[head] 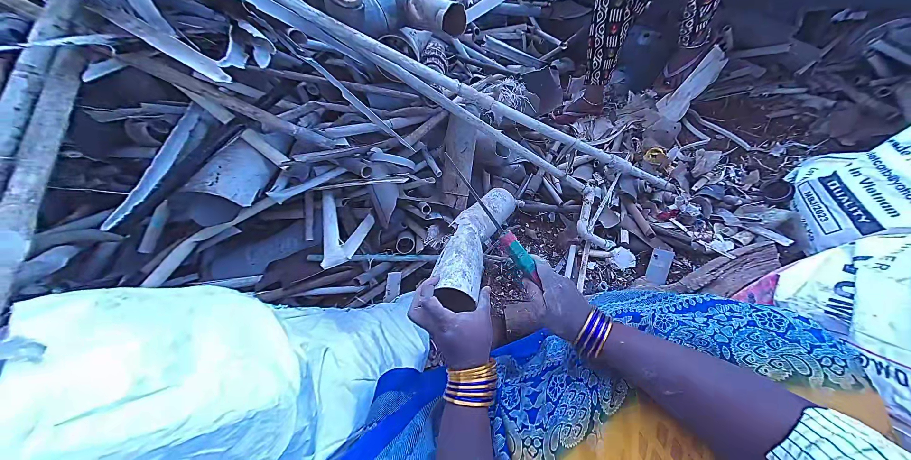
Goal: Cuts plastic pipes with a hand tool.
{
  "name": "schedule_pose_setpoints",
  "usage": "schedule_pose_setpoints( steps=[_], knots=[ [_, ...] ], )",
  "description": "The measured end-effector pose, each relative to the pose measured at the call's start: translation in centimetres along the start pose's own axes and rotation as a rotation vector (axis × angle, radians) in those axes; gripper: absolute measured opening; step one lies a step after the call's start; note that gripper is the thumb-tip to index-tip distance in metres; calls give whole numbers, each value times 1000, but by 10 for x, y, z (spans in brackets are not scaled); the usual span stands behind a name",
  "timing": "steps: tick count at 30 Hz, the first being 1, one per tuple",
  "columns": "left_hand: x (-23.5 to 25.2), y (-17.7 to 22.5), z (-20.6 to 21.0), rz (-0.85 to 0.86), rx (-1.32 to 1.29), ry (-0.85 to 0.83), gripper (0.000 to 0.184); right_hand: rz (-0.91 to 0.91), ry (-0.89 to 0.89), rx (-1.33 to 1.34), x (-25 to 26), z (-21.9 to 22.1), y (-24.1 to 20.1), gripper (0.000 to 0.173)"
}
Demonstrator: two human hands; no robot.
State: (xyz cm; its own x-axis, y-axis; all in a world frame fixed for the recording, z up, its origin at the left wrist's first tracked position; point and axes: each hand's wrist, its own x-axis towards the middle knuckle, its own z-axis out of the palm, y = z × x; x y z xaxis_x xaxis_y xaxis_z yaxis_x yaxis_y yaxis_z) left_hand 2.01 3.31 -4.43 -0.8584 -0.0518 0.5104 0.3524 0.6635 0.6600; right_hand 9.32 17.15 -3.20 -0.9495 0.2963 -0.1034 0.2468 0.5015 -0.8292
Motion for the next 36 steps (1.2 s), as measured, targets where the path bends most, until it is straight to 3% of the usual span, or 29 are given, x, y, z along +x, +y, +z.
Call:
schedule_pose_setpoints(
  steps=[2, 3, 4, 5, 7, 8, 9, 12, 14, 15, 18, 19, 23, 24, 25, 27, 28, 30, 33, 34, 35, 36],
  knots=[
    [0, 1, -1, -56, -34, 2, 88, -313, 421, 27, -2, 6, 3, 45],
    [1, 3, -3, -93, -54, -3, 91, -402, 527, 40, -2, 7, 3, 44],
    [2, 5, -5, -123, -71, -7, 93, -410, 528, 43, -3, 7, 2, 44],
    [3, 7, -6, -150, -79, -14, 94, -336, 421, 20, -6, 8, 3, 45],
    [3, 10, -5, -162, -83, -14, 95, 24, -121, -30, -3, -4, -5, 49],
    [3, 10, -4, -166, -82, -18, 95, 114, -253, -24, 5, -7, -5, 49],
    [4, 9, -4, -159, -69, -22, 95, 108, -229, -4, 5, -7, -6, 50],
    [0, 3, -2, -129, -36, -24, 93, -246, 324, 59, -5, -3, -5, 46],
    [0, 1, -2, -112, -37, -25, 92, -363, 494, 83, -5, 0, -4, 43],
    [1, 2, -3, -118, -46, -28, 93, -319, 424, 69, -6, 2, -2, 44],
    [4, 7, -3, -159, -70, -35, 94, 74, -195, -13, 3, -3, -1, 47],
    [5, 7, -4, -178, -73, -42, 95, 90, -217, -10, 4, -3, -1, 48],
    [2, 3, -4, -193, -83, -64, 97, -357, 397, 45, -4, 6, 1, 44],
    [3, 2, -4, -190, -92, -63, 97, -389, 432, 50, -4, 8, 2, 43],
    [4, 3, -5, -196, -104, -65, 98, -334, 355, 36, -6, 8, 3, 44],
    [7, 6, -7, -233, -105, -98, 99, -10, -117, -49, -1, -2, 0, 45],
    [8, 8, -8, -250, -104, -113, 99, 97, -269, -82, 7, -4, 1, 44],
    [8, 7, -8, -225, -83, -121, 96, 70, -191, -74, 6, -10, -2, 47],
    [5, 6, -8, -150, -71, -113, 94, -322, 375, -17, -3, -6, 0, 43],
    [4, 5, -7, -138, -78, -108, 94, -379, 441, -4, -3, -2, 3, 43],
    [5, 6, -7, -137, -93, -106, 94, -349, 394, -17, -4, 1, 5, 43],
    [6, 6, -7, -140, -102, -104, 95, -224, 226, -52, -5, 1, 5, 44]
  ],
)
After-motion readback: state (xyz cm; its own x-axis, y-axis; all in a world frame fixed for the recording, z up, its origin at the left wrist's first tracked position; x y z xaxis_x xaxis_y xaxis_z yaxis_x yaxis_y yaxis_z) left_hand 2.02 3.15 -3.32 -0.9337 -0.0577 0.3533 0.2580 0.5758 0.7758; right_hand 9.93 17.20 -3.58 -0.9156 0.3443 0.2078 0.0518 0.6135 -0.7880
